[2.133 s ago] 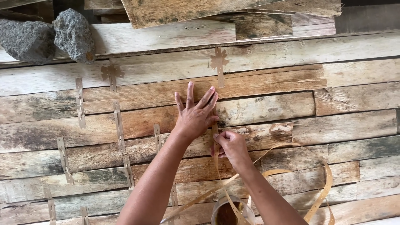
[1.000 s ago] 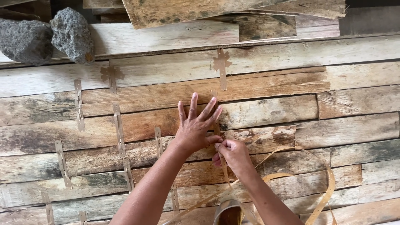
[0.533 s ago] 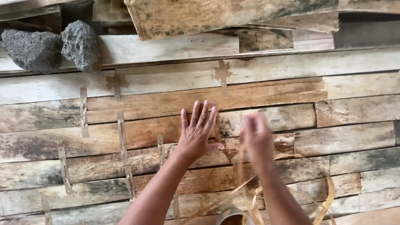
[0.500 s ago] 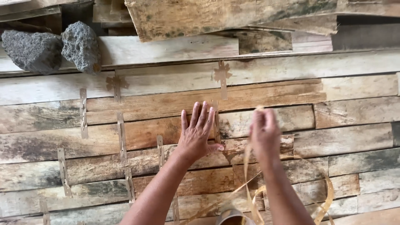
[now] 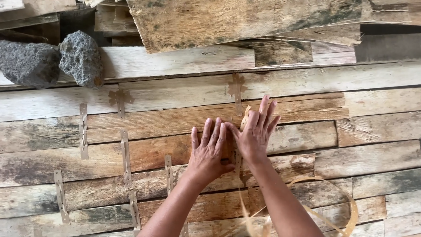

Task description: The person applies adhesive tape to a wooden surface. They tear off pieces of tape from a roll and press them onto the surface in a repetitive manner.

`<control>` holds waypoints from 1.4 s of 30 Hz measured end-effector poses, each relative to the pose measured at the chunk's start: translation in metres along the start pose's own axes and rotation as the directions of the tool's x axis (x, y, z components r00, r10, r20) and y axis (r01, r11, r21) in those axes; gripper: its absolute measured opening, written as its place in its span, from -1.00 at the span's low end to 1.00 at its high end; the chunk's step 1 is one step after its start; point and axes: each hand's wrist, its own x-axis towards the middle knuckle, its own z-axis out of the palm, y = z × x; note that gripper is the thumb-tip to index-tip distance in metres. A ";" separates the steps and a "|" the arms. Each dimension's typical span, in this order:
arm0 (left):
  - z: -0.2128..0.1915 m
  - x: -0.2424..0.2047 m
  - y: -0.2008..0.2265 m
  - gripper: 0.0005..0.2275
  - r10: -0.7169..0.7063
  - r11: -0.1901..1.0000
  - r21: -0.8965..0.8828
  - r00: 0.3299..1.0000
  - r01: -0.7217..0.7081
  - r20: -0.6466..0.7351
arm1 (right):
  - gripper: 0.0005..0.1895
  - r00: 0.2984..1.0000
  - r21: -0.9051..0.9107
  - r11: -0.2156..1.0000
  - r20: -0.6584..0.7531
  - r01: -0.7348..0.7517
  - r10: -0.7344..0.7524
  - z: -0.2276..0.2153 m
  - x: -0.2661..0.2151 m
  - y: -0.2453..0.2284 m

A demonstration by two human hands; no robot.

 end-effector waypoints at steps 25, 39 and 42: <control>-0.013 -0.003 -0.001 0.20 0.029 0.998 -0.057 0.997 -0.026 0.066 | -0.11 0.919 0.057 0.981 0.343 0.184 -0.192 -0.041 -0.031 0.018; -0.088 0.054 0.066 -0.37 -0.306 0.945 -0.127 0.951 0.300 -0.036 | -0.91 0.927 0.940 0.020 0.338 -0.340 -0.162 -0.149 -0.090 0.044; 0.026 0.091 0.055 -0.35 -0.055 0.995 0.047 0.891 0.085 -0.451 | -0.97 0.948 0.951 -0.113 0.266 -0.287 -0.173 -0.163 -0.099 0.067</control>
